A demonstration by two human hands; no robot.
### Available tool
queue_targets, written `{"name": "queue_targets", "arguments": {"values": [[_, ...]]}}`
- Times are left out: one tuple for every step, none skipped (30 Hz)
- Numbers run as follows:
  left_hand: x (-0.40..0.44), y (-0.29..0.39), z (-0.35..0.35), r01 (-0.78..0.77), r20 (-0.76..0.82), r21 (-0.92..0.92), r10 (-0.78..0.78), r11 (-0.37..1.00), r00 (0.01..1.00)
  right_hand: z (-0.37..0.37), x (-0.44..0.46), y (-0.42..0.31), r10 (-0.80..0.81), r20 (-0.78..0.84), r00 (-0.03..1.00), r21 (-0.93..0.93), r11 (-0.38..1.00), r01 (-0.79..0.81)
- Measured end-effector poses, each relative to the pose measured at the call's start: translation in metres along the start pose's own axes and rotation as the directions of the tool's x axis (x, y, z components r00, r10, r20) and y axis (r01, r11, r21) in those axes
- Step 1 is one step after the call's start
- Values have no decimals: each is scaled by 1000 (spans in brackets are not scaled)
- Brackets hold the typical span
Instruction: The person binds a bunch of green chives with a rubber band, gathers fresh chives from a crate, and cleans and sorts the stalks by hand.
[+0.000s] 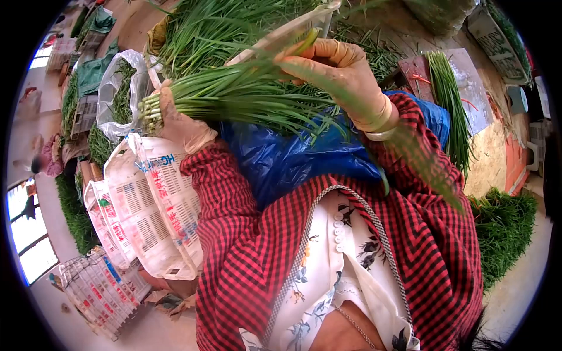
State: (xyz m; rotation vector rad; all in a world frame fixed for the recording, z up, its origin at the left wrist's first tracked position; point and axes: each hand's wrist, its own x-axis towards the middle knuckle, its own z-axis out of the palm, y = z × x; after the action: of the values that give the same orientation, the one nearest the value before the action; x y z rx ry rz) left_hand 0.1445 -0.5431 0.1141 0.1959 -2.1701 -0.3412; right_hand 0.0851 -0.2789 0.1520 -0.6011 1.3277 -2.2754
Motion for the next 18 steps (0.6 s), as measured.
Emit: {"name": "queue_targets", "arguments": {"values": [[1,8,7,302,-83,-427,-370,852,925,-1,-1,-2,22,10,1000,-14,1000,-22],[3,16,13,437,5,-774,-687,457,727,-2,-1,-4,43,21,999,-28,999,-43],[11,29,14,413,7,-832,-737,370,676,-1,-3,-6,19,63,998,-118,993,-12],[12,25,14,410,1,-832,-739,373,674,2,-7,-5,20,70,997,-118,993,-12],[13,18,13,459,124,-862,-786,217,605,4,-12,-1,44,106,993,-71,997,-37],[13,14,14,494,250,-868,-810,56,531,5,-15,5,67,143,987,-25,998,-64],[18,20,13,429,285,-902,-816,-50,504,5,-19,13,79,129,988,-28,997,-76],[16,17,15,421,278,-906,-818,-49,503,2,-22,23,51,112,992,-91,995,-41],[12,13,19,425,274,-904,-818,-40,506,2,-25,23,8,91,996,-132,991,4],[8,10,22,430,270,-902,-819,-32,506,4,-27,22,-34,71,997,-172,984,46],[3,6,26,422,255,-907,-793,2,554,5,-26,22,-31,74,997,-173,984,44],[2,6,31,425,257,-905,-794,1,551,8,-23,18,-135,66,989,-164,976,144],[1,6,36,405,240,-914,-797,6,554,10,-22,14,-237,55,970,-158,957,243],[0,6,41,381,222,-924,-799,10,558,12,-21,8,-237,51,970,-162,956,242],[0,8,44,354,215,-935,-771,14,600,13,-19,0,-131,-25,991,-81,988,129],[0,10,47,351,217,-936,-770,10,601,14,-18,-5,-18,-90,996,9,1000,19],[-1,12,50,346,121,-923,-728,167,674,9,-15,-7,13,-61,998,32,999,-11],[0,17,51,325,31,-889,-667,321,744,3,-12,-7,11,-62,998,31,999,-9]]}}
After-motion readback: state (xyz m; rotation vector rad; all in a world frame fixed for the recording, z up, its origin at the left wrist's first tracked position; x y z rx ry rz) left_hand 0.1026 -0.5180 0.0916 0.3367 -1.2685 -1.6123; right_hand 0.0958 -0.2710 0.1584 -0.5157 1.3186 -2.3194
